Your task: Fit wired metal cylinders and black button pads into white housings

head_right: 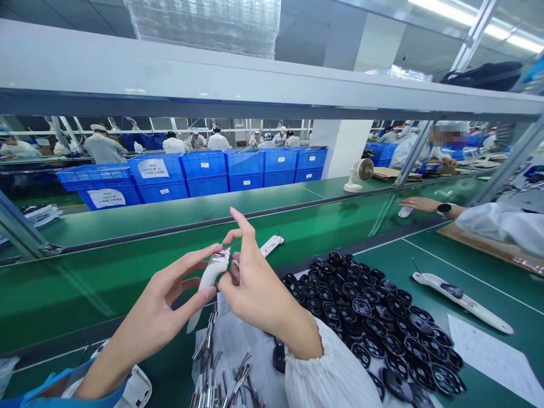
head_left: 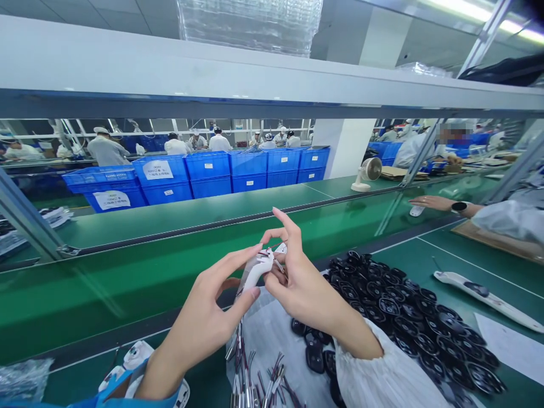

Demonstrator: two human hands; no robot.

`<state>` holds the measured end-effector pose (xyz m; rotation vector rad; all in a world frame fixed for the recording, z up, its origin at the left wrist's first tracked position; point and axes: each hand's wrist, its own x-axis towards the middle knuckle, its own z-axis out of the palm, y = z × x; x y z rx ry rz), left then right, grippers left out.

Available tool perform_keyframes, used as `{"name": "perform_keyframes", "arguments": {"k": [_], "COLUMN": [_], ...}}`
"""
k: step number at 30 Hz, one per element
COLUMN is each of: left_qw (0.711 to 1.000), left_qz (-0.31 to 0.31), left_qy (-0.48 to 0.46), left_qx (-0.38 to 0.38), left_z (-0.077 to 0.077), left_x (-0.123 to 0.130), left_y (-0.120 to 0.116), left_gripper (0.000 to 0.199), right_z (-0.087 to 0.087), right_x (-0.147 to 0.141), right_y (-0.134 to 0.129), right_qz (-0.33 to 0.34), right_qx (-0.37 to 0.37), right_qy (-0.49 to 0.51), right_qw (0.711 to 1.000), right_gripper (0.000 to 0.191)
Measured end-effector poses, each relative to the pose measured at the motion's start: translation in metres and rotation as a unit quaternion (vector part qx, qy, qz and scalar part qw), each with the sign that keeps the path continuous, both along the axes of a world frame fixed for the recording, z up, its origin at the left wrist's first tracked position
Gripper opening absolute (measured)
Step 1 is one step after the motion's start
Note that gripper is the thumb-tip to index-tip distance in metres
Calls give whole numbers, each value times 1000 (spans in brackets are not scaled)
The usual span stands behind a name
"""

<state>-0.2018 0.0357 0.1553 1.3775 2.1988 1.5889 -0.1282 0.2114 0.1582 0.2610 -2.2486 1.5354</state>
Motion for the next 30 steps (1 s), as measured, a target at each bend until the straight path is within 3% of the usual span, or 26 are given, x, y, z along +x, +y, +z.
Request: {"name": "perform_keyframes", "arguments": {"k": [5, 11, 15, 17, 24, 30], "left_qw": [998, 995, 994, 996, 995, 994], "left_qz": [11, 36, 14, 15, 40, 54], "left_qy": [61, -13, -50, -43, -58, -77], "left_qx": [20, 87, 92, 77, 75, 57], "left_z": [-1, 5, 9, 8, 5, 7], "left_x": [1, -2, -5, -5, -4, -4], "left_y": [0, -6, -10, -10, -2, 0], "left_gripper": [50, 44, 42, 40, 39, 39], "right_z": [0, 6, 12, 14, 13, 12], "right_x": [0, -1, 2, 3, 0, 2], "right_y": [3, 21, 25, 22, 15, 10], "right_qz": [3, 1, -14, -17, -35, -83], "right_qx": [4, -91, -84, -81, -154, -85], "right_qy": [4, -77, -40, -18, 2, 51], "right_qw": [1000, 993, 996, 996, 987, 992], "right_gripper": [96, 77, 23, 12, 11, 7]}}
